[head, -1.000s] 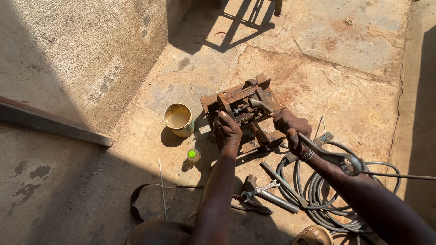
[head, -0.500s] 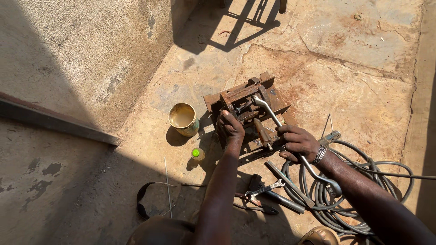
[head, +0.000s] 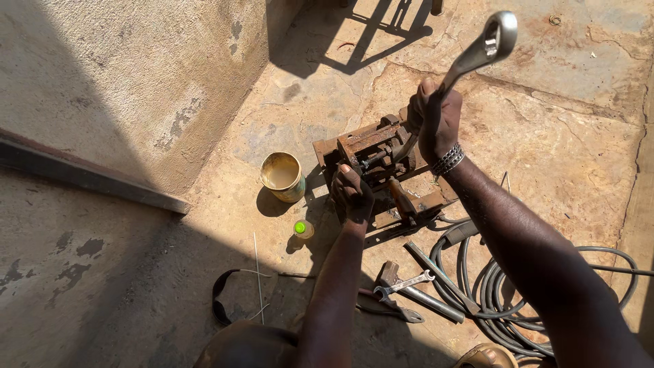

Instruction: The person kneels on a concrete floor working on a rusty metal machine, using a large spanner to turn bolts on its frame while holding the machine steady. They pour liquid from a plastic bottle into a cup and apply it to the machine's moving parts, then resume turning the spanner on the mechanism.

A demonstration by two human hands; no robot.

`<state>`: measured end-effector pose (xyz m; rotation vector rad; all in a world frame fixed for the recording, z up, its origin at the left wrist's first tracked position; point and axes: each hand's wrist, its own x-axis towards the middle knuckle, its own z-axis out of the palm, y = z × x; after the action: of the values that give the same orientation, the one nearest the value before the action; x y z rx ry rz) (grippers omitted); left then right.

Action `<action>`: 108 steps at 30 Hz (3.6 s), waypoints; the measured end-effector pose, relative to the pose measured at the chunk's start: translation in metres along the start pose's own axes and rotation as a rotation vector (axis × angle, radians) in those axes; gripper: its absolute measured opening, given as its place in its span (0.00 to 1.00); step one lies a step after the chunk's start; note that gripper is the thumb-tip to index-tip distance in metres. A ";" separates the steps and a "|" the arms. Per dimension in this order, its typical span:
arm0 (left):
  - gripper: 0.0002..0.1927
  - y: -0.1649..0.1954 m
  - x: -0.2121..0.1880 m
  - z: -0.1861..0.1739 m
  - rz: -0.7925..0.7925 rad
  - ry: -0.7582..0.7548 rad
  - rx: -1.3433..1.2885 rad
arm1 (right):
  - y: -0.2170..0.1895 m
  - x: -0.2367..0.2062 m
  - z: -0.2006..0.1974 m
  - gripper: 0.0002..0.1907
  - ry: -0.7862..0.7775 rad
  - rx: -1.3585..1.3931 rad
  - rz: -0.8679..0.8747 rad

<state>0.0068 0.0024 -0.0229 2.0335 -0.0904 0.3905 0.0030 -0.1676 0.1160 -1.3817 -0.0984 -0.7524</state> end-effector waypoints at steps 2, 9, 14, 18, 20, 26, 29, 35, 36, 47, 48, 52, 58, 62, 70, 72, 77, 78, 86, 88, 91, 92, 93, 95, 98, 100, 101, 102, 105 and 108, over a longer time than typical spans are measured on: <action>0.30 0.002 0.000 -0.003 -0.023 -0.036 0.033 | 0.001 0.026 0.011 0.33 -0.037 -0.057 0.144; 0.27 0.003 -0.005 -0.014 -0.095 -0.087 0.028 | 0.003 0.066 0.042 0.34 -0.143 -0.194 0.097; 0.27 -0.004 -0.012 -0.008 0.014 0.048 0.053 | -0.002 0.075 0.052 0.32 -0.181 -0.134 0.264; 0.27 0.000 -0.010 -0.009 -0.023 -0.004 0.029 | -0.006 0.086 0.066 0.31 -0.150 -0.260 0.286; 0.27 0.005 -0.007 -0.013 -0.042 -0.028 0.029 | -0.006 0.088 0.070 0.32 -0.160 -0.265 0.350; 0.30 0.024 0.002 -0.023 -0.042 -0.043 0.009 | -0.006 0.075 0.054 0.31 -0.221 -0.095 0.179; 0.34 0.023 0.002 -0.023 -0.091 -0.102 0.043 | -0.015 0.057 0.042 0.32 -0.251 0.009 0.163; 0.35 0.009 0.007 -0.010 -0.159 -0.164 0.105 | -0.023 0.014 0.048 0.28 -0.029 0.160 0.244; 0.35 0.009 0.006 -0.010 -0.116 -0.199 0.143 | -0.024 0.014 0.047 0.28 -0.066 0.144 0.209; 0.32 0.020 0.004 -0.025 -0.058 -0.133 0.087 | 0.004 0.060 0.047 0.31 -0.111 -0.194 0.116; 0.32 0.018 0.004 -0.023 -0.053 -0.126 0.085 | 0.008 0.061 0.050 0.31 -0.130 -0.230 0.094; 0.32 -0.002 -0.002 -0.009 -0.056 -0.114 0.068 | 0.010 0.058 0.051 0.30 -0.176 -0.245 0.088; 0.30 -0.021 -0.009 0.008 0.040 -0.007 0.067 | -0.014 0.001 0.020 0.29 -0.268 0.036 0.042; 0.30 -0.014 -0.007 0.005 -0.029 -0.007 -0.032 | -0.023 -0.071 -0.012 0.31 -0.351 -0.182 -0.342; 0.31 0.003 -0.002 -0.008 0.011 -0.022 -0.100 | -0.025 -0.169 -0.090 0.14 -0.961 -0.887 -0.495; 0.31 0.003 -0.002 -0.006 0.004 0.005 -0.060 | -0.007 -0.165 -0.097 0.15 -0.980 -0.854 -0.607; 0.32 0.001 -0.003 -0.004 -0.036 -0.033 -0.101 | 0.010 -0.153 -0.097 0.11 -1.027 -0.954 -0.590; 0.32 0.001 -0.003 -0.005 -0.045 -0.057 -0.112 | 0.008 -0.153 -0.094 0.12 -1.022 -0.919 -0.598; 0.33 0.005 -0.001 -0.009 0.019 -0.006 0.004 | -0.027 -0.150 -0.099 0.18 -0.932 -0.934 -0.698; 0.32 0.003 -0.002 -0.007 -0.010 -0.016 -0.020 | -0.026 -0.143 -0.091 0.23 -0.822 -0.839 -0.685; 0.31 -0.003 -0.001 -0.004 -0.037 -0.044 -0.044 | -0.007 -0.109 -0.057 0.25 -0.465 -0.260 -0.540; 0.30 -0.005 -0.001 -0.004 -0.033 -0.062 -0.018 | -0.002 -0.091 -0.045 0.26 -0.376 -0.162 -0.499; 0.30 -0.007 -0.002 -0.004 -0.034 -0.082 0.005 | 0.002 -0.070 -0.036 0.28 -0.289 -0.066 -0.453; 0.29 -0.009 -0.002 -0.003 0.020 -0.018 0.016 | 0.004 -0.025 -0.019 0.26 -0.237 0.133 -0.073; 0.27 -0.010 -0.004 -0.001 0.098 0.070 0.033 | 0.001 0.030 0.002 0.28 -0.009 -0.028 0.240; 0.27 -0.010 -0.004 -0.001 0.100 0.113 0.027 | -0.002 0.053 0.016 0.29 0.014 -0.069 0.357; 0.27 -0.009 -0.004 -0.001 0.074 0.127 0.013 | -0.002 0.060 0.022 0.30 0.007 -0.104 0.389; 0.28 -0.008 -0.004 -0.002 0.048 0.140 0.001 | -0.002 0.068 0.029 0.30 0.000 -0.137 0.422; 0.29 -0.005 -0.003 -0.006 0.047 0.011 0.085 | -0.003 0.077 0.042 0.23 0.063 -0.210 0.381; 0.30 0.001 -0.001 -0.007 -0.009 0.058 -0.106 | -0.009 0.078 0.047 0.30 0.030 -0.230 0.432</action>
<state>0.0042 0.0079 -0.0191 1.9165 -0.0655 0.4298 0.0744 -0.1578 0.1716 -1.5395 0.3112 -0.4301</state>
